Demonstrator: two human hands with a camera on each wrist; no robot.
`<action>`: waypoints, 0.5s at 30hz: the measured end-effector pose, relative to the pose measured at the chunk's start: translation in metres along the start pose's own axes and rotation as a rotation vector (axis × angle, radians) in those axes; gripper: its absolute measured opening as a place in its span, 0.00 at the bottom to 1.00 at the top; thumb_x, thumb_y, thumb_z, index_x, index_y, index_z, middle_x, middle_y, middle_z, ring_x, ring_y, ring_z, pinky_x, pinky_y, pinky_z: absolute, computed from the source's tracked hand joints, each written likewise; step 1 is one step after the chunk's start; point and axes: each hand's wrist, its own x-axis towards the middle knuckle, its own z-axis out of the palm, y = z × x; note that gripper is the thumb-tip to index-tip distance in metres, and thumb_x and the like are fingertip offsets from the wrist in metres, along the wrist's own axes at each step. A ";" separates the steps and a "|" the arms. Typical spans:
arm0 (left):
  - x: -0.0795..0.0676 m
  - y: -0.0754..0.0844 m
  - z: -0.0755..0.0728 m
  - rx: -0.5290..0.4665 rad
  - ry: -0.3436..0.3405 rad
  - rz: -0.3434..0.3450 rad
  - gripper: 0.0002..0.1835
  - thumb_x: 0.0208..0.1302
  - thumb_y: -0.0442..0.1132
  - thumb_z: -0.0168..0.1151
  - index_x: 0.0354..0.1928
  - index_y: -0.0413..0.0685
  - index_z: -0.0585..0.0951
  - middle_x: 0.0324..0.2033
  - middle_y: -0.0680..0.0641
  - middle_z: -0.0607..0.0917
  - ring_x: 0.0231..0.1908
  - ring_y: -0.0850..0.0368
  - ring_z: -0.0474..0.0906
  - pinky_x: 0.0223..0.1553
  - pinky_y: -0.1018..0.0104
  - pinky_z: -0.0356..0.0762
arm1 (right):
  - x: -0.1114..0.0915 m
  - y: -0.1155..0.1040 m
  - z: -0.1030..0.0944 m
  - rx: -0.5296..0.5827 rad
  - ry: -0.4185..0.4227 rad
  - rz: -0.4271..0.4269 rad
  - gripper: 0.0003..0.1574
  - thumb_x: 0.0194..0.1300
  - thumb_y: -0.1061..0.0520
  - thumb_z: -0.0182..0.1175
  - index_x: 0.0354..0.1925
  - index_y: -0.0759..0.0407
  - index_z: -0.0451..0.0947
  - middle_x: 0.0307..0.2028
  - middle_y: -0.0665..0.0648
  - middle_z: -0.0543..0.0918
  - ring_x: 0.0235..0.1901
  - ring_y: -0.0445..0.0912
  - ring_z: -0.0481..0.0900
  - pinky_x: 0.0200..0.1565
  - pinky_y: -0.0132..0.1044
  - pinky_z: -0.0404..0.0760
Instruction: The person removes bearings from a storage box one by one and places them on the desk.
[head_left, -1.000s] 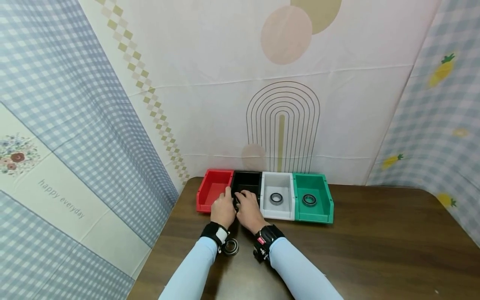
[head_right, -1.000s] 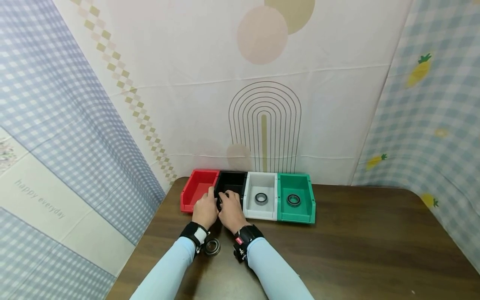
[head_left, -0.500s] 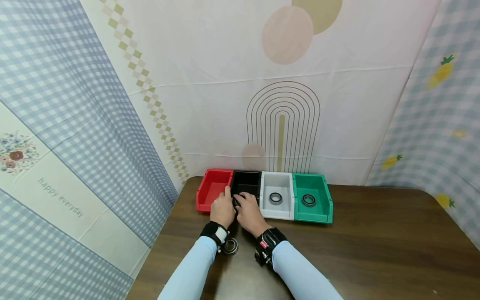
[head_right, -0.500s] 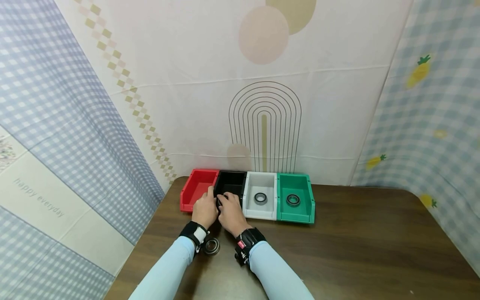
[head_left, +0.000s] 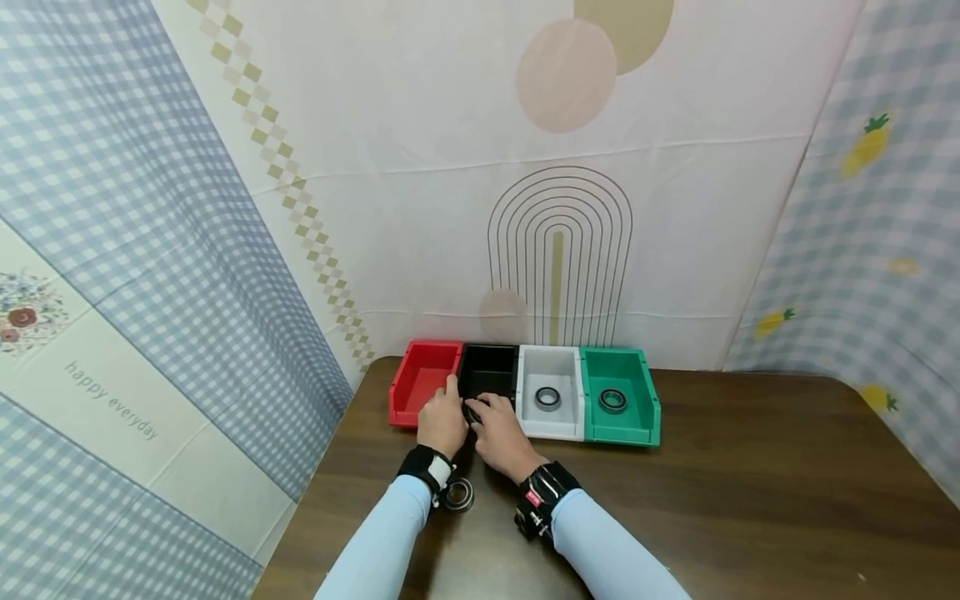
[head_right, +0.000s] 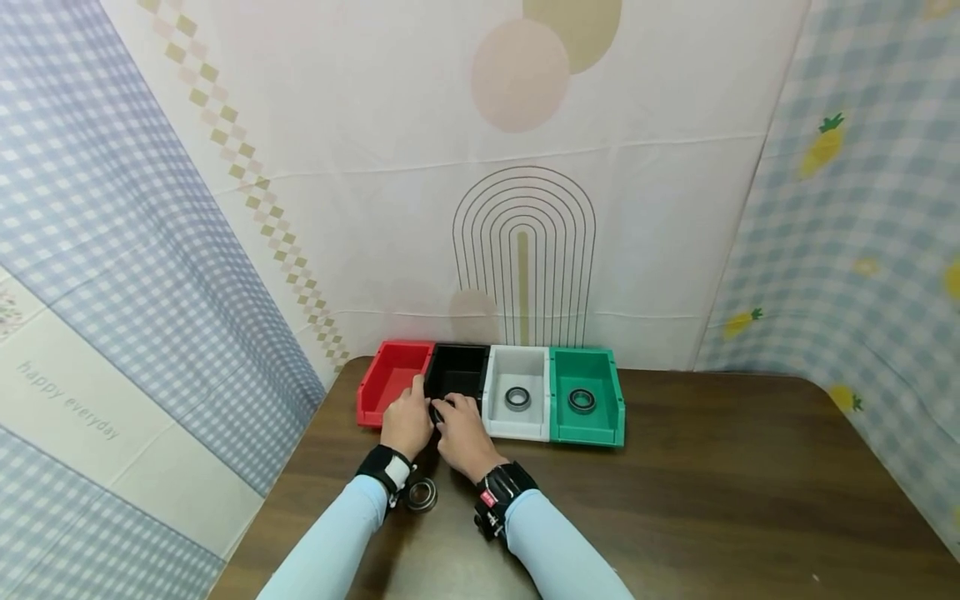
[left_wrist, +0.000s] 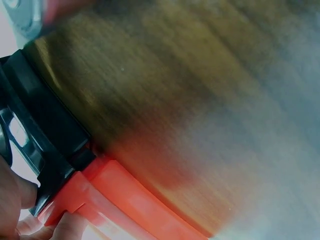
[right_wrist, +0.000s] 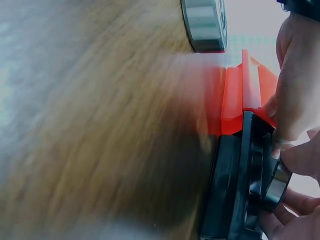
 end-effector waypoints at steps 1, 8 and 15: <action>0.000 0.000 0.000 0.002 0.003 0.004 0.20 0.67 0.39 0.62 0.58 0.44 0.70 0.29 0.41 0.82 0.25 0.45 0.83 0.30 0.52 0.85 | -0.001 0.001 0.000 0.000 -0.005 -0.001 0.26 0.70 0.60 0.58 0.65 0.54 0.75 0.63 0.60 0.75 0.64 0.55 0.71 0.65 0.49 0.73; 0.000 -0.001 0.005 0.011 0.048 0.038 0.20 0.67 0.38 0.62 0.57 0.42 0.70 0.27 0.41 0.81 0.23 0.45 0.82 0.27 0.51 0.84 | -0.013 0.004 -0.004 -0.071 0.004 -0.059 0.26 0.69 0.60 0.59 0.64 0.55 0.76 0.62 0.61 0.76 0.62 0.56 0.72 0.63 0.49 0.74; -0.001 -0.003 0.004 0.017 0.044 0.032 0.20 0.67 0.38 0.62 0.58 0.43 0.70 0.27 0.41 0.81 0.22 0.46 0.81 0.26 0.52 0.83 | -0.021 0.004 -0.008 -0.101 -0.006 -0.101 0.25 0.68 0.60 0.59 0.64 0.55 0.76 0.62 0.60 0.76 0.62 0.56 0.73 0.64 0.48 0.74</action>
